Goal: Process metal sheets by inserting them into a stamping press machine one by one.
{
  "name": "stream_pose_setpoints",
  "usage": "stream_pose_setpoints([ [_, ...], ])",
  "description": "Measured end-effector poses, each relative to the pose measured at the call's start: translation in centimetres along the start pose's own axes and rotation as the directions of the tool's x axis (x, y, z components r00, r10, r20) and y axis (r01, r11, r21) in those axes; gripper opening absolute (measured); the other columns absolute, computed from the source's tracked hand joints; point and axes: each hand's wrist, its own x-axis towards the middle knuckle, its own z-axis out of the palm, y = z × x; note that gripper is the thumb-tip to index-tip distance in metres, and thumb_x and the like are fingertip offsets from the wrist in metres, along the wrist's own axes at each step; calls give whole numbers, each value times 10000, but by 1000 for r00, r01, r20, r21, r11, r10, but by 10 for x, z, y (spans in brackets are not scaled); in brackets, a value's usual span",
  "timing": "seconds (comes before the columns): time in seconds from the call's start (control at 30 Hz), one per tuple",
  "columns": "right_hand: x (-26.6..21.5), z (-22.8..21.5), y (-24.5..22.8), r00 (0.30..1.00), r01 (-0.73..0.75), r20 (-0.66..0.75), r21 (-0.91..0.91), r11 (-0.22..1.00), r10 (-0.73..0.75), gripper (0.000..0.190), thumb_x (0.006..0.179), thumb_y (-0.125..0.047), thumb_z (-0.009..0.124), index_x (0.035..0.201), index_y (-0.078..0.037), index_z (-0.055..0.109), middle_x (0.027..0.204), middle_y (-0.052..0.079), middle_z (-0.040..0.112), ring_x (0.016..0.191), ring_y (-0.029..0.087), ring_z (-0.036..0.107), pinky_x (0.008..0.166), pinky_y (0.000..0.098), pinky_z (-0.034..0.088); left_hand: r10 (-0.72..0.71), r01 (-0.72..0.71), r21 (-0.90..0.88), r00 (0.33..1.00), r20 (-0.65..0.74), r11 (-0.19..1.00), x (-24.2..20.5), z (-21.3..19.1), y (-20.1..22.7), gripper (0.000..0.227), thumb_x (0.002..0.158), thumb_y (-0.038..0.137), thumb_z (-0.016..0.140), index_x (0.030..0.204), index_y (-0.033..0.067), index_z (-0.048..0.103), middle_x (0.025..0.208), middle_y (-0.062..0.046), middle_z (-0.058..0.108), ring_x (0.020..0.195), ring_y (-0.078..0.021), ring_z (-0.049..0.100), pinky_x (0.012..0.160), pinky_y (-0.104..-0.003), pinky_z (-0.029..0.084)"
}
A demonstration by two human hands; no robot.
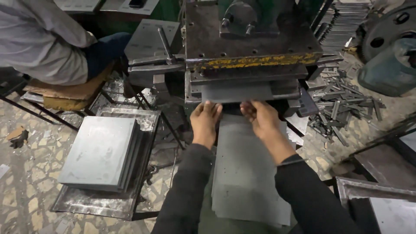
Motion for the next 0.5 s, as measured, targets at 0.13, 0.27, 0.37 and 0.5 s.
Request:
stream_pose_setpoints([
  [0.13, 27, -6, 3, 998, -51, -40, 165, 985, 58, 109, 964, -45, 671, 1008, 44, 624, 867, 237, 723, 766, 349, 774, 655, 378, 640, 14, -13, 55, 1000, -16, 998, -7, 15, 5, 294, 1017, 54, 608, 1196, -170, 546, 1027, -244, 550, 926, -380, 705, 884, -505, 655],
  [0.27, 18, -4, -1, 1000, -22, -13, 92, 995, 24, 102, 980, -77, 654, 1016, 15, 630, 845, 207, 726, 703, 302, 768, 592, 312, 595, 51, -45, 87, 996, -76, 995, 2, 17, -9, 322, 1023, 68, 598, 1231, -168, 532, 1036, -246, 544, 887, -361, 707, 851, -492, 670],
  [0.37, 20, -12, -6, 1000, 9, -25, 43, 999, -8, 98, 984, -105, 656, 1007, -15, 626, 837, 184, 730, 688, 275, 769, 551, 297, 551, 60, -52, 85, 994, -91, 995, 0, 27, -15, 408, 1018, 66, 605, 1303, -190, 463, 1045, -228, 496, 862, -333, 699, 835, -494, 675],
  [0.5, 32, -25, -5, 999, 32, -38, 138, 990, -27, 119, 942, -47, 719, 1000, 17, 637, 872, 269, 721, 724, 347, 772, 649, 387, 640, 86, -81, 49, 992, -97, 995, 10, 28, -36, 500, 1013, 99, 616, 1347, -215, 415, 1062, -236, 447, 853, -362, 718, 812, -516, 689],
])
